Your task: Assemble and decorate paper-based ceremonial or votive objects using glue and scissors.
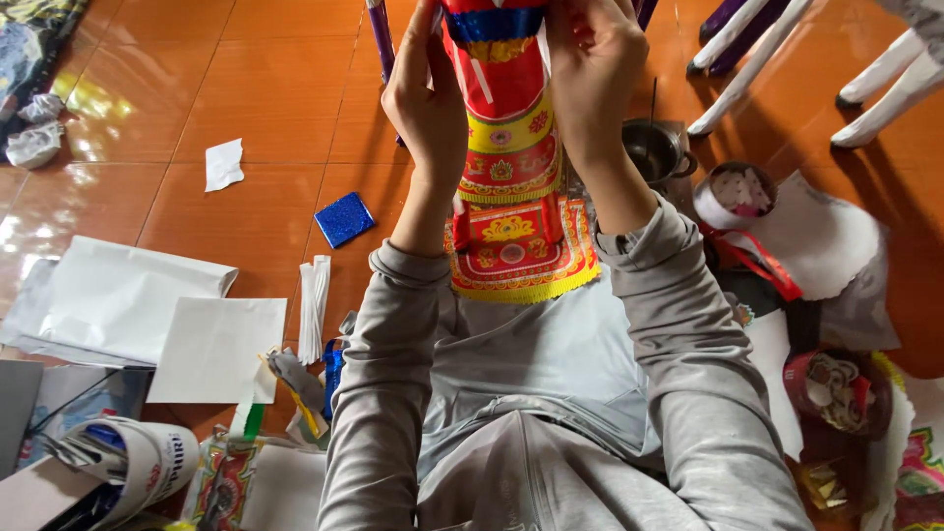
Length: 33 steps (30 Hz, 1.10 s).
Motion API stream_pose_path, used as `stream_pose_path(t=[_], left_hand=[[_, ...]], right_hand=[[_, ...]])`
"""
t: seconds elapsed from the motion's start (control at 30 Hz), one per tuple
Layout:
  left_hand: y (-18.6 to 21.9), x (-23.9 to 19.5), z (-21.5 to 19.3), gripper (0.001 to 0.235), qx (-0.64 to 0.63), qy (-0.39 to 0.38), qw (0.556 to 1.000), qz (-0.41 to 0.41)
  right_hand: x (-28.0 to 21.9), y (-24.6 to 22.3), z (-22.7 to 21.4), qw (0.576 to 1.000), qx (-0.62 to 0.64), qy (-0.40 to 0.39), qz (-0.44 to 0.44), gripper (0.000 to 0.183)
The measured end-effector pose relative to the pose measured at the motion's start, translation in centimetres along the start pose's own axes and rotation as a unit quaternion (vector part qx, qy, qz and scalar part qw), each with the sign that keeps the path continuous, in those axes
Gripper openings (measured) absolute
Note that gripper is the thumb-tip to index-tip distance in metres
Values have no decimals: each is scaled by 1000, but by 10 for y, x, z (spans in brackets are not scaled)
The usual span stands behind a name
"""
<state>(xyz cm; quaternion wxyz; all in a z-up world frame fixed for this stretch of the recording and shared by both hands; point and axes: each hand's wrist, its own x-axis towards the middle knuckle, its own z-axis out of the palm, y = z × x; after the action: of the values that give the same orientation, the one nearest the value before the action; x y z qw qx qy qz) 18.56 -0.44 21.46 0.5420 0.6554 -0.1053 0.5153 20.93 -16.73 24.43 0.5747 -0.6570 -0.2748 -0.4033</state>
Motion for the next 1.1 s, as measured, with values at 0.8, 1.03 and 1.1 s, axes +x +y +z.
stream_pose_path(t=[0.8, 1.03, 1.1], left_hand=[[5, 8, -21, 58, 145, -108, 980, 87], [-10, 5, -42, 38, 142, -103, 983, 45], [-8, -1, -48, 34, 139, -109, 983, 48]], right_hand=[[3, 2, 1, 998, 54, -15, -12, 8], [-30, 44, -9, 987, 138, -21, 80, 22], [-42, 47, -11, 986, 158, -24, 51, 33]])
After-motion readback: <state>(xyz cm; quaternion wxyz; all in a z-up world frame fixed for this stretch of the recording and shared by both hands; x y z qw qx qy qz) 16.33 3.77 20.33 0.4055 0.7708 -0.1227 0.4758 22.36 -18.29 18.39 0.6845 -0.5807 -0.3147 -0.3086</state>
